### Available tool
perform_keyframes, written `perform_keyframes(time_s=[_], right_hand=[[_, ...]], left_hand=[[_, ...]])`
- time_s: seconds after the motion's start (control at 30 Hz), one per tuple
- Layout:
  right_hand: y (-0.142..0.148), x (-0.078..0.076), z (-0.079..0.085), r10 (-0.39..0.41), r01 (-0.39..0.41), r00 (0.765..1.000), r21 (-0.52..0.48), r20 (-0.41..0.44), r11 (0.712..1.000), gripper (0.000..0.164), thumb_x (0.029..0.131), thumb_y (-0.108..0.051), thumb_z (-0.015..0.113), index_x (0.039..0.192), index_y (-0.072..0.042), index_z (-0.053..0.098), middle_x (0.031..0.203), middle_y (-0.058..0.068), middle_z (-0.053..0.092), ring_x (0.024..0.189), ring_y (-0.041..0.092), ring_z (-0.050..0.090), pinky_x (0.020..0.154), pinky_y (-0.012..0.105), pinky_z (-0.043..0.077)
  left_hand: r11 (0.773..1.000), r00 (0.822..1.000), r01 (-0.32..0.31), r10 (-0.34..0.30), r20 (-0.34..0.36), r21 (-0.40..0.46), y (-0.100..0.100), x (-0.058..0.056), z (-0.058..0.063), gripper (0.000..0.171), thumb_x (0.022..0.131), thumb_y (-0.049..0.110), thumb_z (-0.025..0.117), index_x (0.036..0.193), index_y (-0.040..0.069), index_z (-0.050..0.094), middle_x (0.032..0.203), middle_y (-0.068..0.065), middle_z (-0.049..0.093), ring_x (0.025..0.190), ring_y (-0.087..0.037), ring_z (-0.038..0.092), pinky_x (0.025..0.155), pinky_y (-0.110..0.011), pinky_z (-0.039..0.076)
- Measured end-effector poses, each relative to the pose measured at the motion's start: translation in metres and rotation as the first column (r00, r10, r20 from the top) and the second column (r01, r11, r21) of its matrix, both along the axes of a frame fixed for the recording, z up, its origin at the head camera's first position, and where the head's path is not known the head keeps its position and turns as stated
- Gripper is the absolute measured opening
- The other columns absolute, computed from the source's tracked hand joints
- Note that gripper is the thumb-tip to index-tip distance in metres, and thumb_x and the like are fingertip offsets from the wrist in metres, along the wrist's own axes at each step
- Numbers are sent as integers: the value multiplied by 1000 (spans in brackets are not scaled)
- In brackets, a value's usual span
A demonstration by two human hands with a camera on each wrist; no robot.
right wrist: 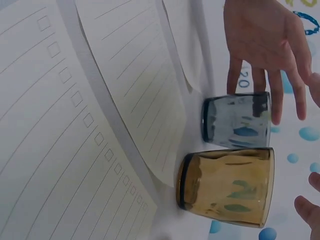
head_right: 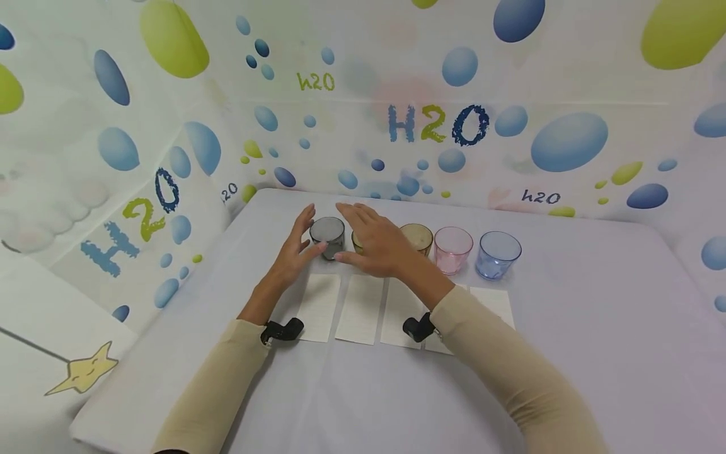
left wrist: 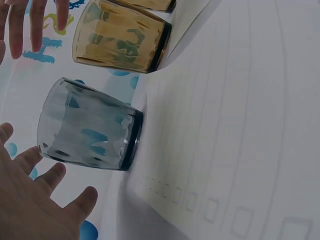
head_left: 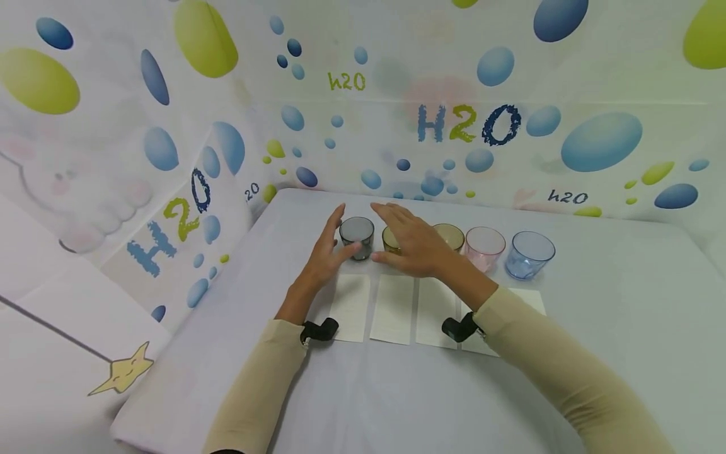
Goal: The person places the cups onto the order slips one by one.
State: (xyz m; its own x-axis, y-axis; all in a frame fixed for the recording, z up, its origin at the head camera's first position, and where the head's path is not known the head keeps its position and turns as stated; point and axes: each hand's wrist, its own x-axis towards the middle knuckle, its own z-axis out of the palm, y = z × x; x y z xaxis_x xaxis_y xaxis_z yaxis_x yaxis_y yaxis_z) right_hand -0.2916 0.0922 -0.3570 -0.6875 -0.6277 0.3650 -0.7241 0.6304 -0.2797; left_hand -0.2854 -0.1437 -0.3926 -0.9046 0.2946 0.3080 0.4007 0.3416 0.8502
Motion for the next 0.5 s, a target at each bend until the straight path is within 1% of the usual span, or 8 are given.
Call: perform_keyframes(time_s=[0.07,0.23,0.4,0.5], right_hand=[[-3,-3,-1,2,-2,1000,-1,3,1000,87,95,-47,68,160,-9,26,162,12,35,150,33,31,117,56,34],[-11,-10,-3,-4,4,1000,14,25,1000,86,95,-48,67,160,-9,26,162,12,35,150,30,31,118,53,34],[-20,-17,-4,-13,11,998,24,57,1000,87,95,-48,67,161,-10,24,161,14,36,149,30,32,118,52,34],[-25,-21,-4,-27,24,996,46,79,999,87,96,-49,66,161,-10,23,162,13,35,150,29,32,119,51,33]], left_hand=[[1000,999,13,-13,35,13,1,7,9,84,95,21,58,163,10,11,168,-16,15,153,-40,17,117,-69,22],[999,998,23,-25,58,45,-3,5,4,85,94,21,57,163,11,9,167,-21,15,153,-42,16,117,-70,19],[997,996,32,-37,76,72,-4,4,3,84,95,22,57,164,14,8,167,-22,14,154,-40,15,117,-71,19],[994,995,47,-55,83,99,-5,2,3,84,95,20,56,163,12,7,167,-23,15,153,-42,14,117,-71,18]])
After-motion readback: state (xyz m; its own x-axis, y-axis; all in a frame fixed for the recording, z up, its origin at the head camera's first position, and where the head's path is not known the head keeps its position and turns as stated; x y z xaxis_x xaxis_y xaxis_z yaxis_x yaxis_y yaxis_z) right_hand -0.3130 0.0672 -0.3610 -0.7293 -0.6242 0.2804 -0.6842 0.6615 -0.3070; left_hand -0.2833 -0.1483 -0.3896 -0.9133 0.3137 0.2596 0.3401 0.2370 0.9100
